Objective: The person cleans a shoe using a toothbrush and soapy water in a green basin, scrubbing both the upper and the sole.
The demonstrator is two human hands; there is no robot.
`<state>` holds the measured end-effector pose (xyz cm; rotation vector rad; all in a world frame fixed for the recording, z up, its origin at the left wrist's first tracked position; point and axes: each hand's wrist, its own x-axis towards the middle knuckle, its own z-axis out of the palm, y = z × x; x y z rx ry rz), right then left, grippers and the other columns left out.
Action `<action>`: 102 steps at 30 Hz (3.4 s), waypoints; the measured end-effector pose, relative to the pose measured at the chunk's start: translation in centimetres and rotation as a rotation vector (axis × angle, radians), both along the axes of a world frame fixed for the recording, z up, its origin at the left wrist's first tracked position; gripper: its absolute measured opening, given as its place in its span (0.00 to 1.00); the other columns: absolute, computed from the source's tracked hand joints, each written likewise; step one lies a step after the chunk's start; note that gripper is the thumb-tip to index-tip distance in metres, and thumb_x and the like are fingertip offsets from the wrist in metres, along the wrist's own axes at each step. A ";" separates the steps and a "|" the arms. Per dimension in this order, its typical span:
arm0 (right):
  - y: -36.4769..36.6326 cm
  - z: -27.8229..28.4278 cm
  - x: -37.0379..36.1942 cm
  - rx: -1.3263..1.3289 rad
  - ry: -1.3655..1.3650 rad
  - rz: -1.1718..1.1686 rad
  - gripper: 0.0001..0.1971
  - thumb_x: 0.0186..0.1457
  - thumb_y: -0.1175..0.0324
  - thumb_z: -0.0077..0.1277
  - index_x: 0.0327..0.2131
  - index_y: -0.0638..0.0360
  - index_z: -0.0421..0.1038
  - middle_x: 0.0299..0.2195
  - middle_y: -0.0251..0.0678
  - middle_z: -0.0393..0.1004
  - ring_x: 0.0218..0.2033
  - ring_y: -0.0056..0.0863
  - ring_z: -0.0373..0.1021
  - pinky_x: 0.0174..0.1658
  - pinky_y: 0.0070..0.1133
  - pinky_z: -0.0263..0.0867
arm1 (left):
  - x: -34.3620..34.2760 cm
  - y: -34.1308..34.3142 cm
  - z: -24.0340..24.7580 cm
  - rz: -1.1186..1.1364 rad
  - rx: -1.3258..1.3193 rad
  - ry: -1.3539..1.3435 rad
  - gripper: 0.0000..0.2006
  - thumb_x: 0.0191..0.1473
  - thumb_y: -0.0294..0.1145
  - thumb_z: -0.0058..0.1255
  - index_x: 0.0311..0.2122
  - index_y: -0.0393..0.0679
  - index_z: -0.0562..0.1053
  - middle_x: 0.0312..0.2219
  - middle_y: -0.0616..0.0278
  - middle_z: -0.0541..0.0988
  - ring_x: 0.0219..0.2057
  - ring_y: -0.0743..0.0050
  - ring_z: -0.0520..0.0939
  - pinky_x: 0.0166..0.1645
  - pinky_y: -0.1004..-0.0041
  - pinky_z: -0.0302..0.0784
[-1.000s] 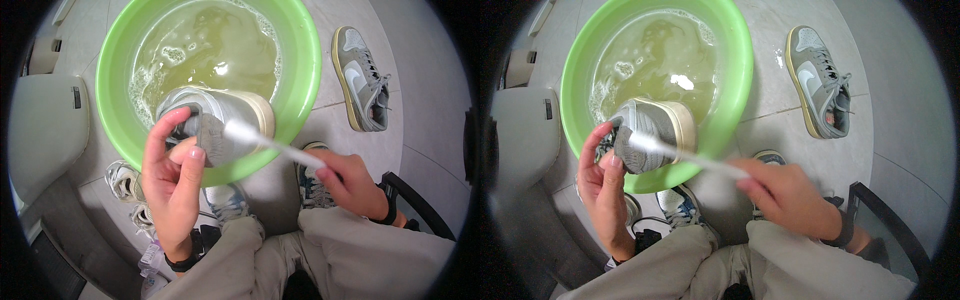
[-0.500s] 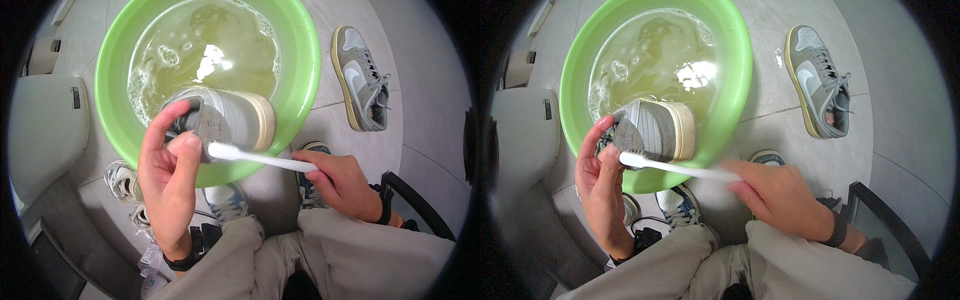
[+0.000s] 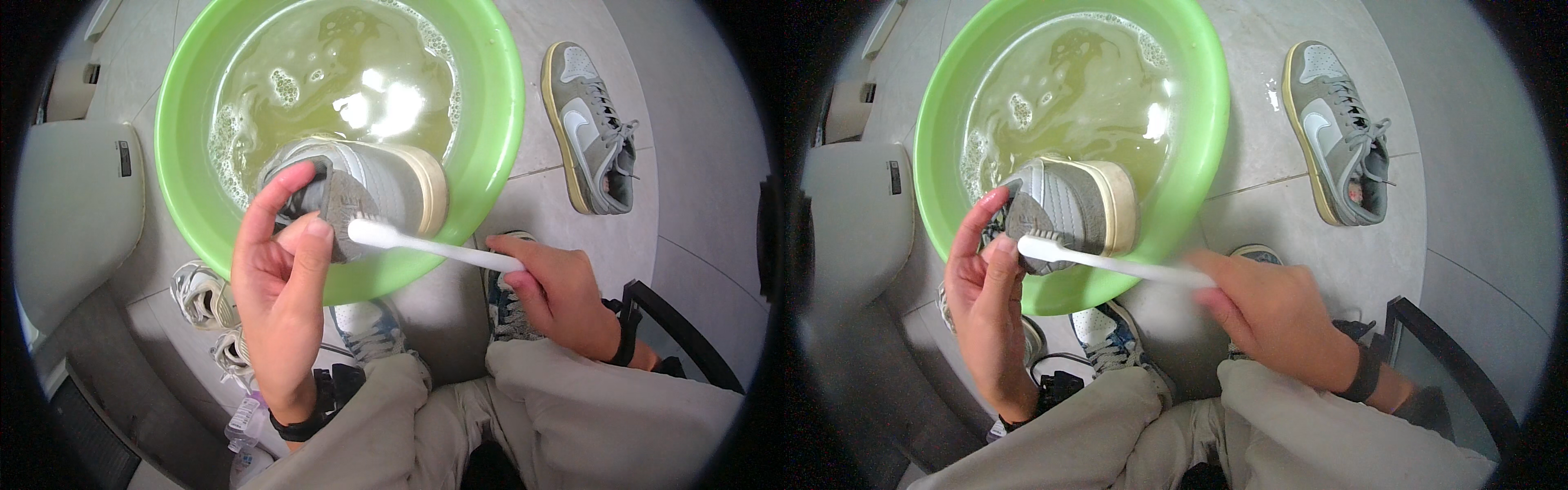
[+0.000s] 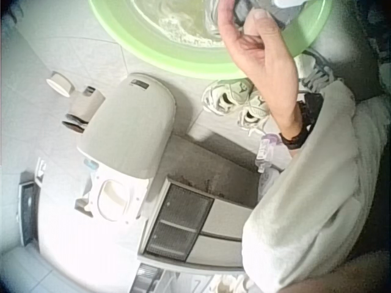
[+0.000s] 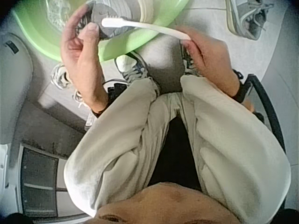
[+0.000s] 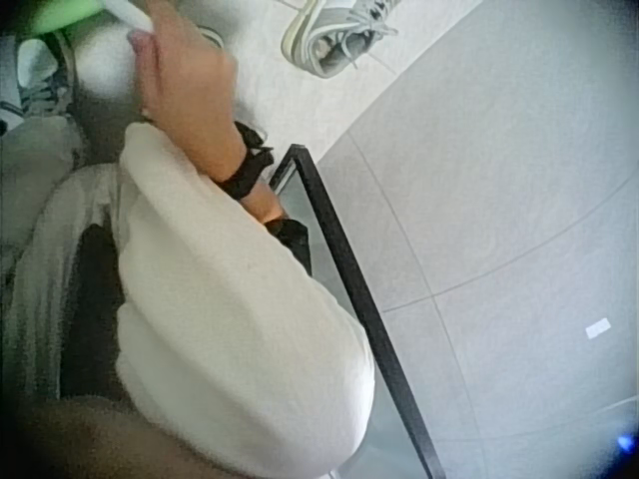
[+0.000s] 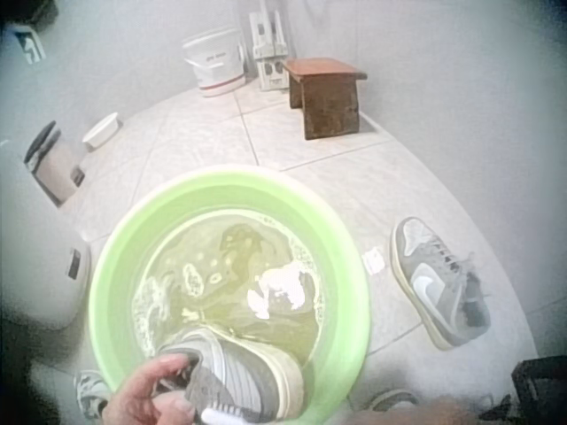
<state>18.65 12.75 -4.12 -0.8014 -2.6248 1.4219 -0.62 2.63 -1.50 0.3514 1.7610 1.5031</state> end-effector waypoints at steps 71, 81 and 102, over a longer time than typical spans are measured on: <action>-0.5 -1.2 0.3 -0.145 0.010 -0.428 0.09 0.53 0.68 0.42 0.34 0.64 0.67 0.13 0.34 0.62 0.13 0.18 0.58 0.17 0.17 0.55 | -5.7 2.4 -3.0 -0.515 -0.099 1.159 0.20 0.40 0.20 0.49 0.43 0.40 0.65 0.40 0.52 0.70 0.43 0.56 0.70 0.45 0.68 0.64; -0.5 -1.3 0.1 -0.254 -0.001 -0.451 0.09 0.53 0.68 0.42 0.33 0.64 0.66 0.13 0.32 0.61 0.13 0.15 0.56 0.17 0.16 0.54 | -7.0 1.5 -3.7 -0.799 -0.364 1.144 0.30 0.36 0.20 0.53 0.49 0.45 0.61 0.50 0.55 0.60 0.52 0.57 0.60 0.55 0.67 0.55; -0.7 -1.9 -0.4 -0.306 0.010 -0.413 0.10 0.53 0.68 0.41 0.34 0.64 0.66 0.14 0.35 0.62 0.14 0.19 0.57 0.19 0.18 0.55 | -7.4 2.0 -5.5 -0.932 -0.358 1.008 0.39 0.29 0.23 0.56 0.53 0.49 0.56 0.55 0.58 0.53 0.57 0.54 0.49 0.59 0.63 0.46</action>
